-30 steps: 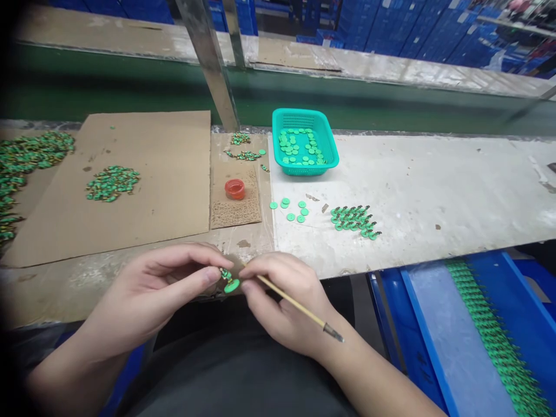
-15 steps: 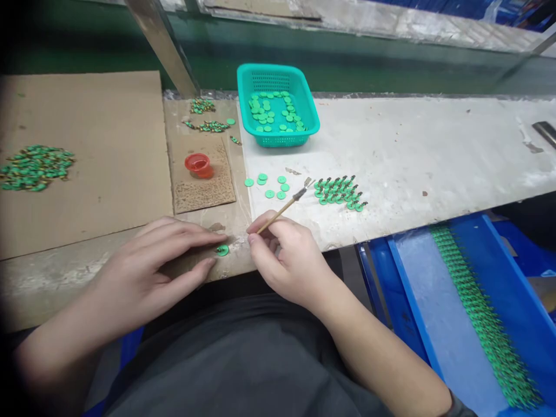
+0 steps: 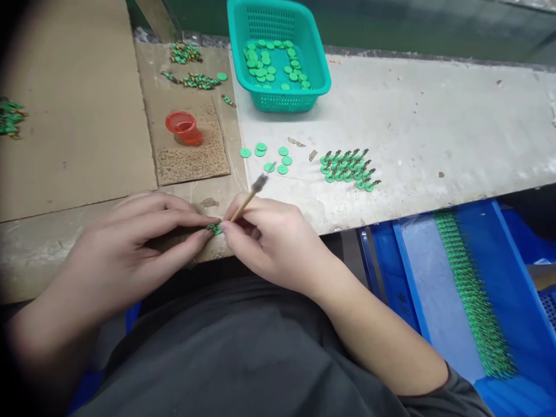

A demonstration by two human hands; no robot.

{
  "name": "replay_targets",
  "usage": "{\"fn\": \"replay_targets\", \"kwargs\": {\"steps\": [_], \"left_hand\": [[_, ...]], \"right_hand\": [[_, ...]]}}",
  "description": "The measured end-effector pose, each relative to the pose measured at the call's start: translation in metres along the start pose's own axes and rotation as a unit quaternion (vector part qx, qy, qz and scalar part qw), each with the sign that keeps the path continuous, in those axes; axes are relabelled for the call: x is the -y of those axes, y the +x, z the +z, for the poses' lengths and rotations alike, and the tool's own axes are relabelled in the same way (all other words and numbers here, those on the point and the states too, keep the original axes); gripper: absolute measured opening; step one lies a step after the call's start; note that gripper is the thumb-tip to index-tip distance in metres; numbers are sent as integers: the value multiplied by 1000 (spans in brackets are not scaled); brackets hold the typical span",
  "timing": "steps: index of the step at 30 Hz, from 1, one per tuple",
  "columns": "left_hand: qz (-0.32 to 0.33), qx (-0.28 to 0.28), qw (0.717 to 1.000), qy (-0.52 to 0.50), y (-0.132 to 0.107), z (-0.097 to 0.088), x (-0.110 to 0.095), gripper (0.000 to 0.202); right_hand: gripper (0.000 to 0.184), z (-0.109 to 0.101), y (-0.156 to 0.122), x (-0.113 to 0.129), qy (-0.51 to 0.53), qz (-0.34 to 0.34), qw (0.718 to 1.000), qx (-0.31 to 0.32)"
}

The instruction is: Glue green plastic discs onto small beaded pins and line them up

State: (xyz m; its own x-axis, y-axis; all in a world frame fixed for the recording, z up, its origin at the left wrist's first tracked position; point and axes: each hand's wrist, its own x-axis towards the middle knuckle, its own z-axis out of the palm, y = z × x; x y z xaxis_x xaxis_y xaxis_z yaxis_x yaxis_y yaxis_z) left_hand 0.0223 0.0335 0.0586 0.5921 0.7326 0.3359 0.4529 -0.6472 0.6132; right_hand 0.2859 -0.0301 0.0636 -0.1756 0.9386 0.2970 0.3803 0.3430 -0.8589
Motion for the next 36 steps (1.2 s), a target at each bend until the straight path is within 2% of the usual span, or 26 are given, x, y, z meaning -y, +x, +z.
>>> {"fn": "replay_targets", "kwargs": {"steps": [3, 9, 21, 25, 28, 31, 33, 36], "left_hand": [[-17, -8, 1000, -3, -2, 2, 0, 19], [-47, 0, 999, -15, -4, 4, 1, 19], [-10, 0, 1000, -28, 0, 4, 2, 20], [-12, 7, 1000, -6, -1, 4, 3, 24], [-21, 8, 1000, -1, -2, 3, 4, 26], [-32, 12, 999, -6, -2, -1, 2, 26], [-42, 19, 999, -13, -2, -4, -1, 26], [-47, 14, 999, -20, -4, -7, -6, 27]], "right_hand": [[20, 4, 3, -5, -20, -34, 999, 30], [17, 10, 3, -12, -30, -44, 998, 44], [20, 19, 4, -12, -92, -93, 991, 26], [24, 21, 7, -9, -83, -70, 994, 16], [21, 15, -2, -1, -34, -29, 999, -29], [13, 0, -22, 7, 2, 12, 989, -147], [14, -12, -38, 9, -10, 33, 978, -204], [13, -29, -60, 8, -54, 43, 973, -219]]}}
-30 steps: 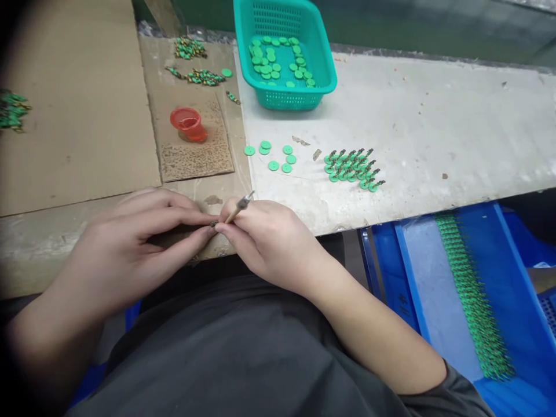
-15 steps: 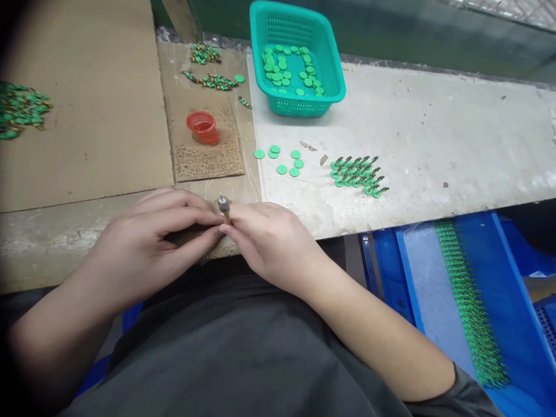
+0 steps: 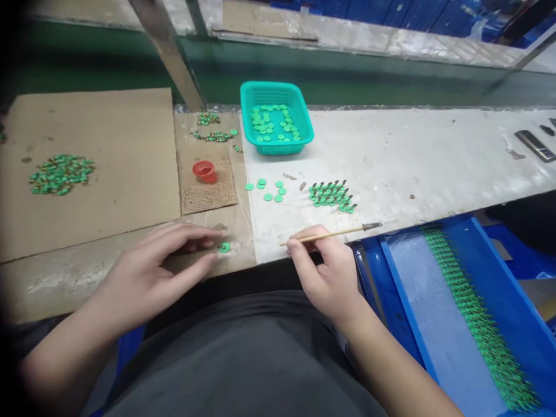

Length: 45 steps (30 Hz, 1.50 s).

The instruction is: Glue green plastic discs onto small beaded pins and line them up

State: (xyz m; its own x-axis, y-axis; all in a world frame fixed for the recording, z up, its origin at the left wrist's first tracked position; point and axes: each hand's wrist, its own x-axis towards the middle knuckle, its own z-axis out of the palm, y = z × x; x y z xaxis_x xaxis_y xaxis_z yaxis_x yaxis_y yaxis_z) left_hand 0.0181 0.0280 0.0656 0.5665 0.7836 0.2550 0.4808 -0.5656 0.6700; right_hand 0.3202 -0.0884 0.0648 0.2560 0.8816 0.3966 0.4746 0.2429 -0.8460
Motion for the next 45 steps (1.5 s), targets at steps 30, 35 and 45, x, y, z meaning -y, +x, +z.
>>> {"fn": "replay_targets", "kwargs": {"steps": [30, 35, 45], "left_hand": [[185, 54, 965, 176, 194, 108, -78, 38], [18, -6, 973, 230, 202, 27, -56, 55], [20, 149, 963, 225, 211, 48, -17, 34]], "right_hand": [[11, -143, -29, -12, 208, -18, 935, -285], [40, -141, -15, -21, 193, 0, 924, -329], [41, -107, 14, -21, 275, 48, 919, -278]]}}
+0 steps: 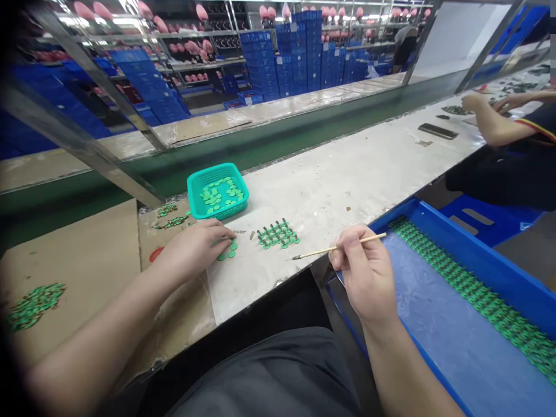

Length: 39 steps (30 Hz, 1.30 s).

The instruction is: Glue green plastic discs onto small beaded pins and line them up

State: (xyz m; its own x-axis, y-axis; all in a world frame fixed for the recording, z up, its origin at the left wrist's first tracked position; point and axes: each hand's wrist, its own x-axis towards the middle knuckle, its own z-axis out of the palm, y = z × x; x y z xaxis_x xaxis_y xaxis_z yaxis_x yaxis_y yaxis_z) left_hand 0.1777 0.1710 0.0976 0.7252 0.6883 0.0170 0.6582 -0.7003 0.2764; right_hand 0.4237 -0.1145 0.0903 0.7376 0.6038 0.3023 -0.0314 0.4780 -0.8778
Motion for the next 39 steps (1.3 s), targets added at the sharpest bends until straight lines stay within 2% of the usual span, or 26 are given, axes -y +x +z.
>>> {"fn": "replay_targets", "kwargs": {"steps": [3, 5, 8, 11, 14, 17, 19, 22, 25, 27, 30, 33, 36, 39], "left_hand": [[13, 3, 999, -31, -1, -2, -3, 20], [10, 5, 998, -60, -16, -9, -1, 15], [-12, 2, 994, -111, -66, -19, 7, 24], [-55, -17, 986, -155, -131, -15, 16, 35], [-106, -83, 977, -165, -184, 6, 25, 41], [-114, -199, 966, -117, -210, 29, 34, 37], [-99, -238, 961, -96, -217, 36, 39, 33], [-33, -224, 968, -109, -218, 33, 45, 27], [24, -226, 969, -99, -214, 31, 47, 28], [15, -248, 965, -85, -211, 33, 45, 24], [-10, -275, 958, -76, -214, 38, 41, 22], [35, -272, 959, -70, -223, 38, 39, 17], [97, -268, 958, -45, -231, 36, 40, 26], [100, -264, 958, -47, -234, 40, 41, 29]], "right_hand": [[41, 13, -4, 2, -21, -3, 1000, 18], [45, 21, -8, 2, -36, -5, 999, 31], [38, 29, -14, 1, -68, 4, 996, 55], [37, 42, -20, -5, -89, 44, 988, 117], [45, 66, -27, -15, -46, 85, 978, 183], [59, 98, -29, -24, -8, 103, 968, 228], [55, 119, -27, -28, -21, 118, 960, 254], [34, 144, -21, -34, -74, 135, 948, 278], [32, 165, -15, -41, -75, 122, 948, 284], [29, 179, -13, -46, -68, 110, 950, 284], [25, 199, -8, -51, -114, 85, 943, 300], [31, 220, 1, -56, -178, 26, 928, 328], [41, 242, 10, -65, -216, -35, 912, 347], [54, 261, 16, -78, -253, -90, 884, 382]]}}
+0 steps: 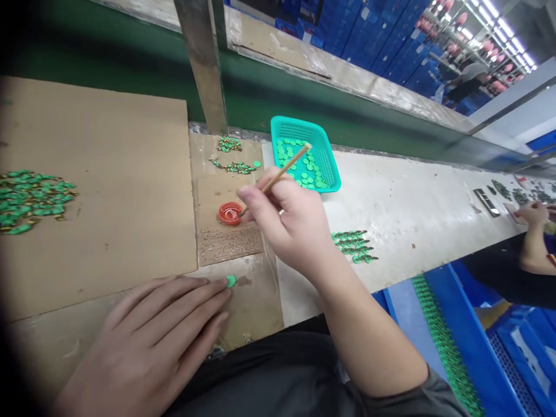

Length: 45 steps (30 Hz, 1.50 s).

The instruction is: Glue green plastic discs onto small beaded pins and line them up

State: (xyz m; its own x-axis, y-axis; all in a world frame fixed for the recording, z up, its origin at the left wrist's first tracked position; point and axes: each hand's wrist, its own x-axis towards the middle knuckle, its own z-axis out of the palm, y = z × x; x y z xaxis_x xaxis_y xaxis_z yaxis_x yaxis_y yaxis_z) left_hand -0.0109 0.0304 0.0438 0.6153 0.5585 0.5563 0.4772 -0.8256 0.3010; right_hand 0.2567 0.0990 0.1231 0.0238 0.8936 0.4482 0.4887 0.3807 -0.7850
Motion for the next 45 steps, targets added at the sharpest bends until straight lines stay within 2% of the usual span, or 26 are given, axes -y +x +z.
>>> {"fn": "replay_targets", "kwargs": {"steps": [5, 10, 19, 24, 27, 34, 39, 45], "left_hand": [[-14, 10, 1000, 5, -12, 10, -3, 40], [-11, 10, 1000, 12, -19, 12, -4, 40], [4, 10, 1000, 26, -21, 13, -2, 42], [6, 16, 999, 35, -22, 12, -2, 42], [-13, 19, 1000, 12, -23, 13, -2, 43], [-17, 12, 1000, -20, -26, 14, -5, 32], [-23, 12, 999, -25, -24, 13, -7, 28], [-19, 10, 1000, -23, -18, 13, -5, 28]], "right_hand": [[58, 19, 16, -11, -74, -59, 994, 53], [62, 25, 18, -19, -96, -71, 990, 81], [56, 28, 16, -21, -112, -86, 987, 77], [59, 28, 16, -18, -117, -74, 988, 75], [55, 27, 14, -15, -127, -73, 987, 58], [43, 19, -13, -8, -108, -128, 984, -52], [40, 15, -33, -9, -142, -129, 981, 34], [40, 18, -36, -18, -147, -122, 981, 42]]}}
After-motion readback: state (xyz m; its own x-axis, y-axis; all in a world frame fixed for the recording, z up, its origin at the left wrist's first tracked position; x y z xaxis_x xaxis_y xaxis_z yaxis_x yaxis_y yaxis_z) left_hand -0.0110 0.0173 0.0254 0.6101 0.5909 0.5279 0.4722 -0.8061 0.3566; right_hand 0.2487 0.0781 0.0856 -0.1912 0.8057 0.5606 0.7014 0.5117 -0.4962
